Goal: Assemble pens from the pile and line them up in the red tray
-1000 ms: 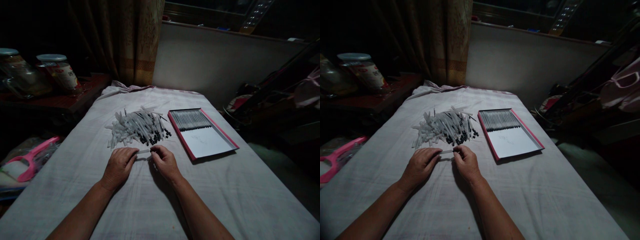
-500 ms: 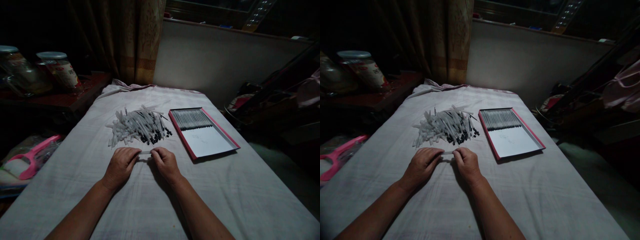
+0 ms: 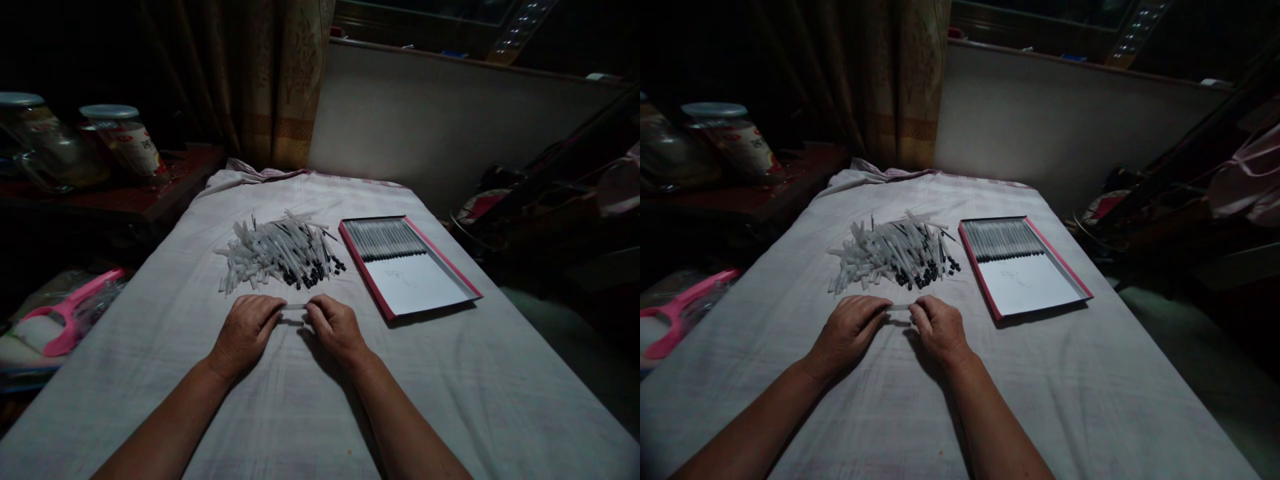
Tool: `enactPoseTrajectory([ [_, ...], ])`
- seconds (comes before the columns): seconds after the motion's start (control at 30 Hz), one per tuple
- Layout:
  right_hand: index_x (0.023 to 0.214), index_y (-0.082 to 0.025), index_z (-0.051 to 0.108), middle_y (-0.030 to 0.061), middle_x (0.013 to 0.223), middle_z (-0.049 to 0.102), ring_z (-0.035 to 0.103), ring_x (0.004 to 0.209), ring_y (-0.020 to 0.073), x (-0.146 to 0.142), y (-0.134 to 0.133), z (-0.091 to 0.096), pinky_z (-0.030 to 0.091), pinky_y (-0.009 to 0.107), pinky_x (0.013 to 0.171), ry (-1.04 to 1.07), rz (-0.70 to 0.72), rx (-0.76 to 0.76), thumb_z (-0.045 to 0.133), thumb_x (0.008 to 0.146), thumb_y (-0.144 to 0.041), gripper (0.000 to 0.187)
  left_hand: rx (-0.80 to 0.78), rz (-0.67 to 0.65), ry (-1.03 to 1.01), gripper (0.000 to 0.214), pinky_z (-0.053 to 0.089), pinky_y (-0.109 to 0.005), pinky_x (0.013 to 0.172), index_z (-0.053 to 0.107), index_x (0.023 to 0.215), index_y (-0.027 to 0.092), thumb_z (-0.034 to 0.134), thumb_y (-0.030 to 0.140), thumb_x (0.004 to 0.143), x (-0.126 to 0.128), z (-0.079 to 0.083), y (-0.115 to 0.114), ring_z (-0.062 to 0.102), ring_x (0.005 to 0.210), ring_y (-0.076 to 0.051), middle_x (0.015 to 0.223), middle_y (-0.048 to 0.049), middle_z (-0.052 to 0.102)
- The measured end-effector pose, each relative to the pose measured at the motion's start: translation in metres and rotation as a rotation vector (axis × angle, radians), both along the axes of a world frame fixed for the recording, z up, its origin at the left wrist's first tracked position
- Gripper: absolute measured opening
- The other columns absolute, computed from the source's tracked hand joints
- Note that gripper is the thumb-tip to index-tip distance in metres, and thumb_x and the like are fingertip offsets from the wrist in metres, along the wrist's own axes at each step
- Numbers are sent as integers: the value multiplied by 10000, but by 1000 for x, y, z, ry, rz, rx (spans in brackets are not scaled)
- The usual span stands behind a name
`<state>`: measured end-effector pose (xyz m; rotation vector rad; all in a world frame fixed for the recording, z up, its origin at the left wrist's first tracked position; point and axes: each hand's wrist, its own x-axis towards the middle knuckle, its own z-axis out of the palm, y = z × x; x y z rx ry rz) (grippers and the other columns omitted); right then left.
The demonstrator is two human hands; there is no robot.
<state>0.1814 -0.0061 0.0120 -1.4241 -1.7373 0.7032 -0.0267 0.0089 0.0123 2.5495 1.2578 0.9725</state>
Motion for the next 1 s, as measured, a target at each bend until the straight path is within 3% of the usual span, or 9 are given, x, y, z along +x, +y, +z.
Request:
enactPoseTrajectory([
  [0.1,1010,-210,644,19,797,705,639,674,149,2,-1,1,472,247,658,0,17,31,534,876,-292,192,11,5,6,174,499,-398,833,645,1052,194,520,242,941,0,0,0,678,888,-225,939,-73,739],
  [0.23,860,-206,657,24,741,688,629,679,156,4,-1,0,461,254,655,-32,10,37,477,919,-318,221,-11,11,10,182,499,-401,835,650,1054,199,518,258,944,0,-1,0,676,897,-228,947,-77,737],
  [0.37,1058,-216,642,15,814,707,634,682,148,5,-1,-1,470,249,675,-32,45,21,542,883,-295,217,-14,9,6,197,499,-397,826,656,1061,207,505,263,947,-1,-1,0,676,883,-224,938,-75,738],
  [0.5,894,-213,668,26,787,705,633,714,156,6,0,-1,468,251,688,-75,57,60,486,911,-293,200,-20,10,9,196,498,-395,829,659,1057,208,508,263,945,-1,-1,0,677,883,-223,940,-71,740],
  [0.63,1040,-213,642,16,801,704,632,682,146,6,0,-1,468,243,673,-44,57,49,517,896,-297,208,-19,2,8,190,497,-392,823,655,1050,208,506,268,950,0,0,0,679,877,-223,936,-69,741],
  [0.77,893,-212,651,29,786,689,632,716,157,7,0,0,458,247,682,-80,75,85,464,925,-294,206,-14,-5,13,182,496,-396,832,647,1056,207,508,251,947,-1,0,0,679,890,-223,947,-71,739],
  [0.9,988,-213,636,21,803,685,623,697,152,7,-1,2,455,246,679,-87,86,61,495,909,-303,186,-4,-12,3,182,495,-394,838,648,1063,198,522,245,941,-1,-1,0,677,896,-225,943,-74,736],
  [1.0,929,-211,637,33,819,680,625,731,158,7,-1,2,450,249,697,-116,104,93,460,920,-290,194,1,-15,-1,175,492,-386,833,646,1057,195,525,252,945,0,-1,0,675,891,-222,940,-74,735],
])
